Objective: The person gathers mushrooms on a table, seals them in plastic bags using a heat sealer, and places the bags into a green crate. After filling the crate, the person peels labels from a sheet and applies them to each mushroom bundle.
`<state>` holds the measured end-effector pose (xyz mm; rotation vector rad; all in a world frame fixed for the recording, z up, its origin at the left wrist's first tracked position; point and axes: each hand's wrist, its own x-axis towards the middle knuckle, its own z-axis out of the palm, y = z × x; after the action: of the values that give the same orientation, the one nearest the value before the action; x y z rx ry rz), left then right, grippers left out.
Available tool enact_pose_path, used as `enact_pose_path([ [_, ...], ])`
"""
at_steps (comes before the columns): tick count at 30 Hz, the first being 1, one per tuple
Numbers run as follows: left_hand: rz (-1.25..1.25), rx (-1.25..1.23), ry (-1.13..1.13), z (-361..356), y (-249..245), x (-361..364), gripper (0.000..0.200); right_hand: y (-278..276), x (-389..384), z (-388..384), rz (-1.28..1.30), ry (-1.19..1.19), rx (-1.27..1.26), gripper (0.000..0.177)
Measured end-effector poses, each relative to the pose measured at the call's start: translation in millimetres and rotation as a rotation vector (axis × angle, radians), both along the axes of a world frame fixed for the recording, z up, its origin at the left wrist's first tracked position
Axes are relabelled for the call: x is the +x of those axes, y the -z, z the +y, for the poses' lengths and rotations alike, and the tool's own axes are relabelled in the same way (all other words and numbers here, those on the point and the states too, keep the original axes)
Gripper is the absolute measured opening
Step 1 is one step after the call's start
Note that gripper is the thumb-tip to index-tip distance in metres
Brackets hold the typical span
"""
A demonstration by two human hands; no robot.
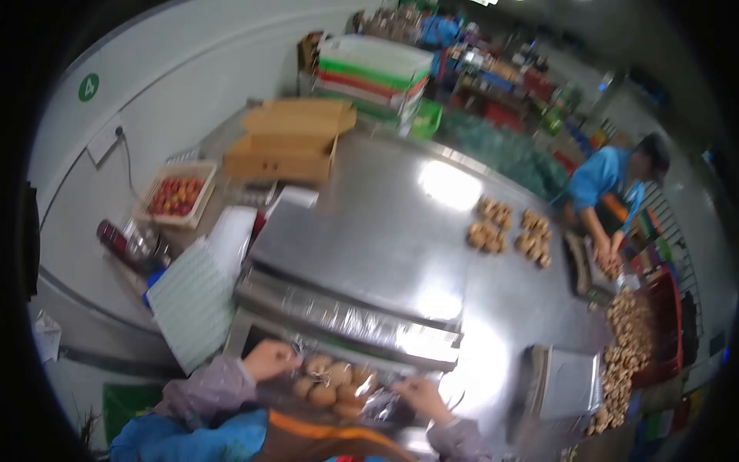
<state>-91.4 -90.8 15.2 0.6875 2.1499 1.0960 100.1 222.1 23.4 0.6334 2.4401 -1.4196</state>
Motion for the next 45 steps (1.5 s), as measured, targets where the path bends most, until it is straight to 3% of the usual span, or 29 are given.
enact_pose_path([
  [1, -0.032, 0.198, -0.182, 3.7, 3.3, 11.5, 0.031, 15.9, 13.5, 0.2, 0.085, 0.153, -0.211, 0.027],
  [2, 0.186, 0.128, -0.212, 9.4, 3.8, 13.6, 0.029, 14.0, 17.7, -16.1, 0.138, 0.352, -0.33, 0.025],
  [5, -0.252, 0.335, -0.598, 31.7, 16.4, 26.9, 0.038, 7.6, 16.5, -47.9, 0.297, 0.762, -0.62, 0.024],
  [7, 0.009, 0.289, -0.656, 37.4, -4.3, 38.5, 0.038, 6.8, 17.8, -59.1, 0.313, 0.897, -0.696, 0.03],
  [9, 0.081, 0.189, -0.61, 22.6, -4.4, 42.9, 0.036, 23.3, 37.4, -42.8, 0.281, 0.699, -0.26, 0.023],
  [11, 0.854, -0.413, -0.243, 5.6, 10.1, 50.4, 0.034, 25.3, 44.9, -35.9, 0.193, 0.494, 0.357, 0.014],
  [13, 1.046, -0.265, -0.199, 19.0, 19.9, 48.2, 0.016, 35.5, 22.5, -56.7, 0.366, 0.375, 0.95, 0.014],
  [15, 1.09, -0.1, -0.211, 41.9, 23.7, 40.5, 0.019, 27.1, 4.6, -72.3, 0.448, 0.25, 0.846, 0.013],
  [16, 1.024, -0.066, -0.189, 42.4, 15.7, 36.1, 0.015, 35.9, 2.6, -76.1, 0.408, 0.361, 0.586, 0.01],
  [17, 0.734, -0.233, -0.124, 43.1, 3.8, 36.8, 0.012, 46.0, -1.6, -77.3, 0.378, 0.46, 0.323, 0.009],
  [18, 0.437, -0.193, -0.055, 41.8, -29.8, 40.2, 0.015, 45.0, -0.2, -80.7, 0.255, 0.49, -0.127, 0.01],
  [19, 0.216, 0.243, 0.072, 43.6, -25.5, 50.6, 0.022, 33.7, 5.0, -87.8, 0.117, 0.432, -0.446, 0.012],
  [20, -0.109, 0.623, 0.249, 45.4, -21.3, 60.9, 0.031, 23.8, 10.9, -94.4, 0.002, 0.331, -0.595, 0.013],
  [21, -0.427, 0.765, 0.324, 44.7, -32.3, 75.6, 0.029, 9.5, 12.6, -94.6, -0.094, 0.182, -0.643, 0.014],
  [23, -0.875, 0.818, 0.229, 43.6, -53.5, 100.6, 0.03, -23.9, 15.7, -94.9, -0.221, -0.168, -0.584, 0.017],
  [24, -0.949, 0.809, 0.15, 41.9, -64.8, 109.3, 0.031, -39.9, 12.7, -96.5, -0.26, -0.354, -0.511, 0.019],
  [25, -0.606, 0.459, 0.168, 36.0, -92.4, 109.0, 0.032, -50.5, 8.0, -100.2, -0.285, -0.535, -0.407, 0.021],
  [27, -0.193, 0.928, 0.265, 50.5, -74.5, 119.6, 0.033, -64.2, -2.8, -108.3, -0.251, -0.842, -0.134, 0.024],
  [28, -0.197, 0.931, 0.249, 47.5, -67.6, 118.9, 0.033, -66.1, -7.6, -113.9, -0.223, -0.944, 0.009, 0.026],
  [30, -0.245, 0.875, 0.655, 43.4, -62.5, 120.9, 0.046, -62.1, -18.3, -122.2, -0.206, -1.014, 0.237, 0.029],
  [31, -0.25, 0.885, 0.648, 38.5, -63.0, 123.7, 0.046, -67.6, -23.7, -119.6, -0.175, -0.956, 0.283, 0.031],
  [33, -0.888, 0.695, 0.718, 26.6, -72.6, 124.2, 0.048, -79.8, -38.1, -115.0, -0.067, -0.778, 0.405, 0.038],
  [34, -0.643, 0.736, 0.885, 28.1, -42.8, 129.7, 0.044, -102.1, -47.7, -119.4, 0.008, -0.674, 0.061, 0.045],
  [35, -0.682, 0.715, 0.878, 22.8, -40.8, 132.3, 0.043, -133.5, -53.1, -128.3, 0.072, -0.56, -0.286, 0.053],
  [37, -0.775, 0.673, 0.774, 13.8, -40.1, 141.9, 0.042, -186.4, -54.4, -150.5, 0.399, -1.057, -0.184, 0.065],
  [39, -0.804, 0.665, 0.598, 5.0, -35.2, 157.7, 0.042, -187.8, -33.6, -172.3, 0.432, -1.209, -0.343, 0.082],
  [40, -0.786, 0.675, 0.475, -2.4, -33.6, 166.4, 0.041, -176.8, -30.2, -165.6, 0.492, -1.344, -0.175, 0.085],
  [43, -0.712, 0.71, 0.067, -27.7, -33.5, 195.0, 0.04, -151.2, -29.9, -147.9, 0.101, -1.328, -0.278, 0.099],
  [45, -0.667, 0.72, -0.182, -46.3, -36.9, 217.3, 0.04, -105.9, -19.4, -139.5, -0.015, -1.019, -0.56, 0.108],
])
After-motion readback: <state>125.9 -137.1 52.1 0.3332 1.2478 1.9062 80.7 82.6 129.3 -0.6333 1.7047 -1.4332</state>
